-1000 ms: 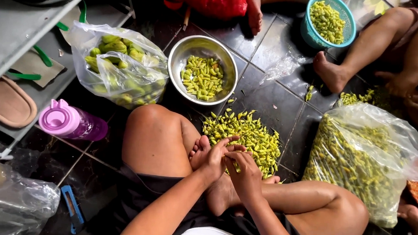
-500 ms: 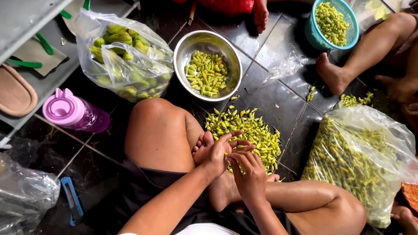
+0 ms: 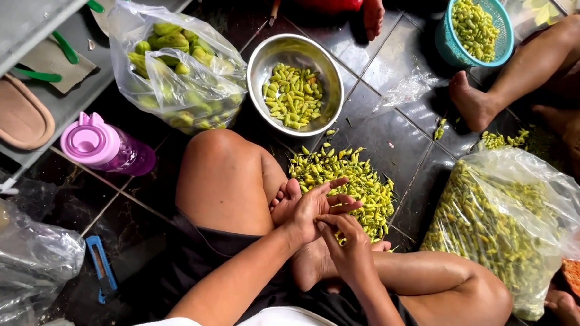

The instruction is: The person sits on the floor and peels small green vegetables by hand, removing the outer layer and placing the peeled pieces into a metal bowl. Other people are visible nearby performing the same task.

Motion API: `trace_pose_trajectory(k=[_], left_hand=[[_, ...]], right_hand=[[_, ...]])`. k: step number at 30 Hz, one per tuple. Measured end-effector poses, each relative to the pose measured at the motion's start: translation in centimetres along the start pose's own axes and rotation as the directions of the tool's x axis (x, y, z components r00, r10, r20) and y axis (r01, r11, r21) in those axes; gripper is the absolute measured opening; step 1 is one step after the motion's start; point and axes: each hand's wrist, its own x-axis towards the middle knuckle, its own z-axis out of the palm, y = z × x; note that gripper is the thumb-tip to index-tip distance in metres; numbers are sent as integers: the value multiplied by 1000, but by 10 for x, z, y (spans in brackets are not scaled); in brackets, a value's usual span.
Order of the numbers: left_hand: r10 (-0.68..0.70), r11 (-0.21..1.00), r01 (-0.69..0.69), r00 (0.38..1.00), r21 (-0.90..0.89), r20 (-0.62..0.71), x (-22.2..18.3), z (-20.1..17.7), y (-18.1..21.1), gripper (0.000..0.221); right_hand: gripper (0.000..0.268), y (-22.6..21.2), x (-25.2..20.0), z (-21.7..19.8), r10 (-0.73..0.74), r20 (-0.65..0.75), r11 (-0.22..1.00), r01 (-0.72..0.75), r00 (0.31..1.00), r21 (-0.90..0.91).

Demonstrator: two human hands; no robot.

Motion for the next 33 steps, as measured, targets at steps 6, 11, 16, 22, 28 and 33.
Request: trace_pose_trajectory(k=[6,11,16,22,28,33], left_hand=[[-18,1000,19,998,-24,54,-3,4,3,36],[31,1000,-31,989,-3,143,-7,9,4,38],[26,999,-31,987,30,157,-6,9,2,45],[32,998,-36,996,52,80,-5,8,5,47],[88,995,-85,994,-50,71,-13,18,3,43],[100,993,-97,994,-65,53,-17,22,8,42]], right_hand=[[27,-14,1,-29,40,186,999,-40,982,1],[44,-11,-8,-56,95,93,980,-109,991,165],[22,-21,-7,-70,-19,-189,996,35,982,84],[20,-27,-1,-27,-219,-227,976,208,949,-68],[17,-4,2,5,-416,-231,902,366,880,-228],[17,2,-1,12,-481,-233,876,449,845,-177]])
